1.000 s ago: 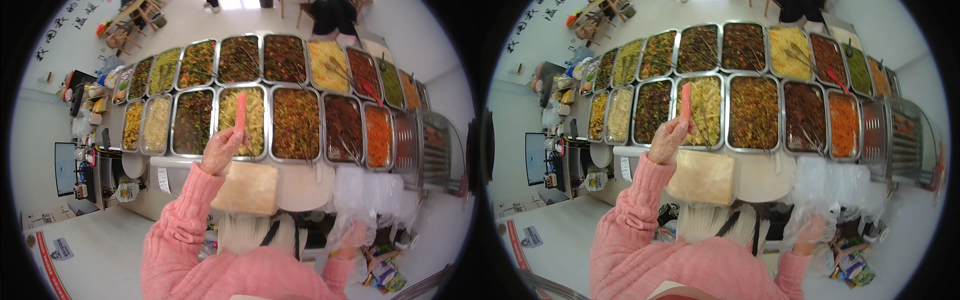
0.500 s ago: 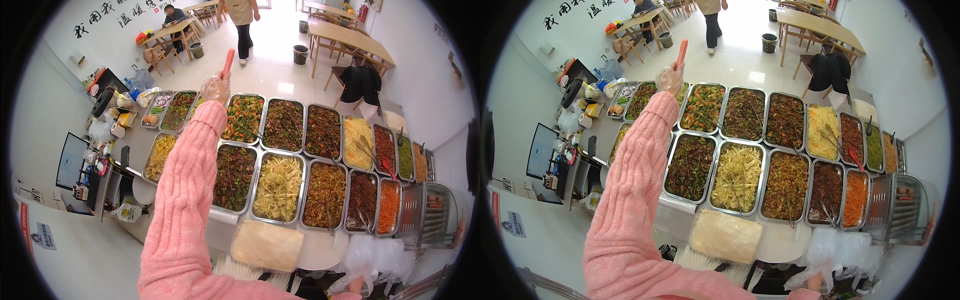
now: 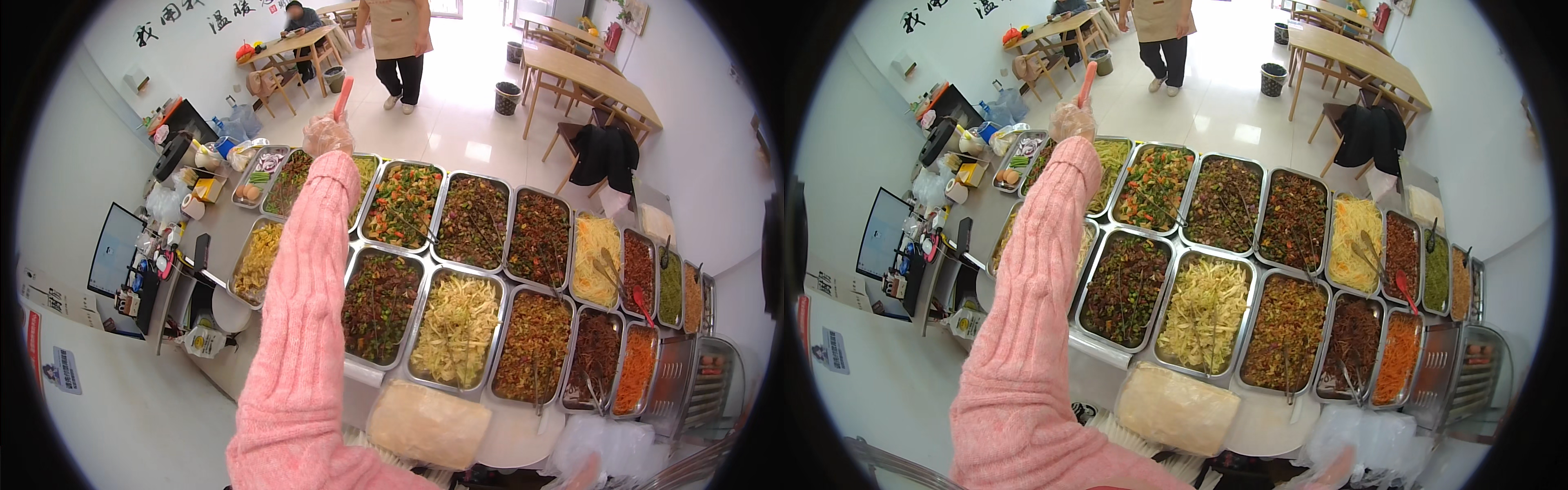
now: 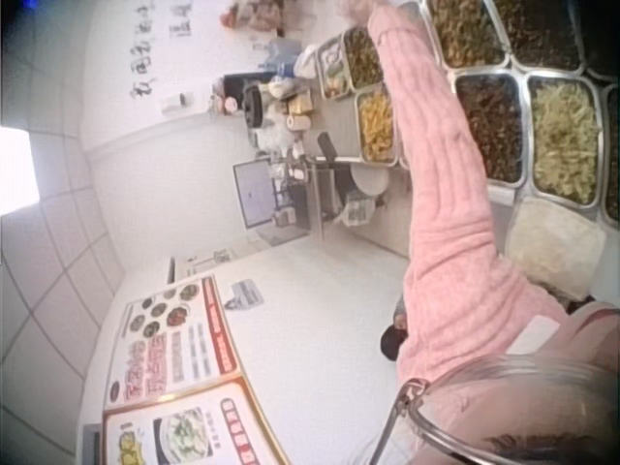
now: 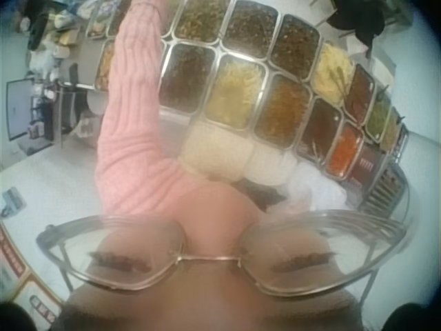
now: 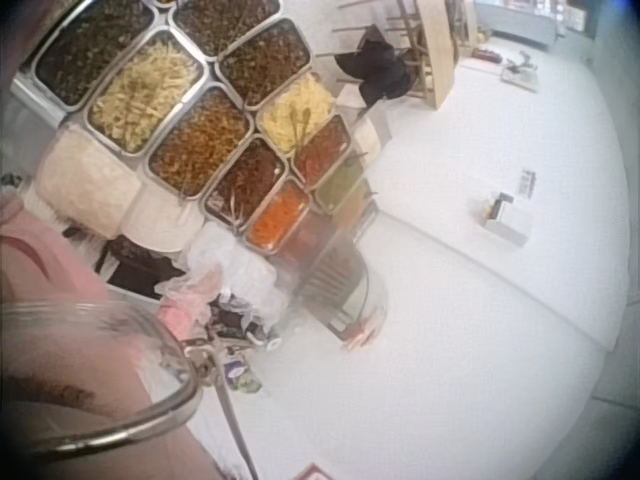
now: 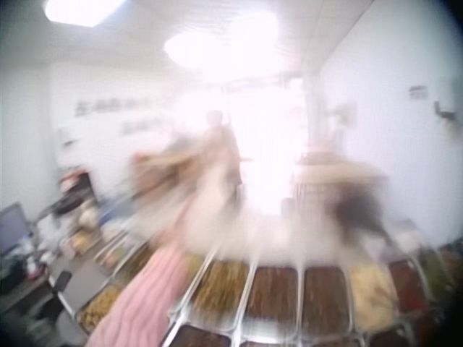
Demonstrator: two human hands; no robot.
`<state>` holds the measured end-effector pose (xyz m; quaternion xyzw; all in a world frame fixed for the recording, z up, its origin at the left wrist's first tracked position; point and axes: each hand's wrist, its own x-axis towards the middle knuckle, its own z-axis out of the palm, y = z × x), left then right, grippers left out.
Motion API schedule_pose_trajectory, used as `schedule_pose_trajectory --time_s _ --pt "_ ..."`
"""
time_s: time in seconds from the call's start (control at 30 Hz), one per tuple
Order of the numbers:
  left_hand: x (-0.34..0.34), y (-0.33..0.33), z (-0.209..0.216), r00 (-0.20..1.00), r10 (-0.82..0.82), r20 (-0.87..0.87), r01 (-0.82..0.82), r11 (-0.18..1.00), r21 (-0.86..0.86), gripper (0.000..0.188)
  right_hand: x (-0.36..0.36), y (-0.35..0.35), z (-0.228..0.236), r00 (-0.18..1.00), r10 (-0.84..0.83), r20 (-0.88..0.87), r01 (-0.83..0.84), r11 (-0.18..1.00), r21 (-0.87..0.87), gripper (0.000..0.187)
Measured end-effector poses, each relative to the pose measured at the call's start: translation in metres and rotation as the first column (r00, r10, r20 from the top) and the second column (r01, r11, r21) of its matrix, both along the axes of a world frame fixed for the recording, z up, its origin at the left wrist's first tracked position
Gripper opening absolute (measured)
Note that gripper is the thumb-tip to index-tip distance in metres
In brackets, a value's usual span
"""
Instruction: The person prepares food wraps by taking thin flatbreads, adding cooked vegetables and other fillings from metal trays, folding them, and placing them into plastic bags. The person also handles a printed receipt and a small plastic container during the process.
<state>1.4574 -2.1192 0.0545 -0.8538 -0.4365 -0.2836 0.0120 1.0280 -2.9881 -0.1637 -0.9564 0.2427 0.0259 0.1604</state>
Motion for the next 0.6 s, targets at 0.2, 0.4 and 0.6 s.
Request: schedule_pose_trajectory --time_s 0.2,0.4,0.6 --pt "0.005 0.019 0.009 0.995 0.054 -0.081 -0.056 0.998 -0.016 0.041 0.014 -0.006 -0.009 1.0 -0.02 0.015 0.019 0.999 0.042 0.015" --pt "0.018 0.029 0.004 0.999 -0.011 -0.045 0.008 0.998 -0.058 0.041 0.019 -0.018 -0.015 0.999 -0.047 0.008 0.047 0.998 0.046 0.013" --pt "0.035 0.037 0.001 0.999 0.026 0.034 -0.023 0.997 -0.073 0.04 0.021 -0.033 -0.023 0.998 -0.06 0.012 0.059 0.996 0.072 0.011"
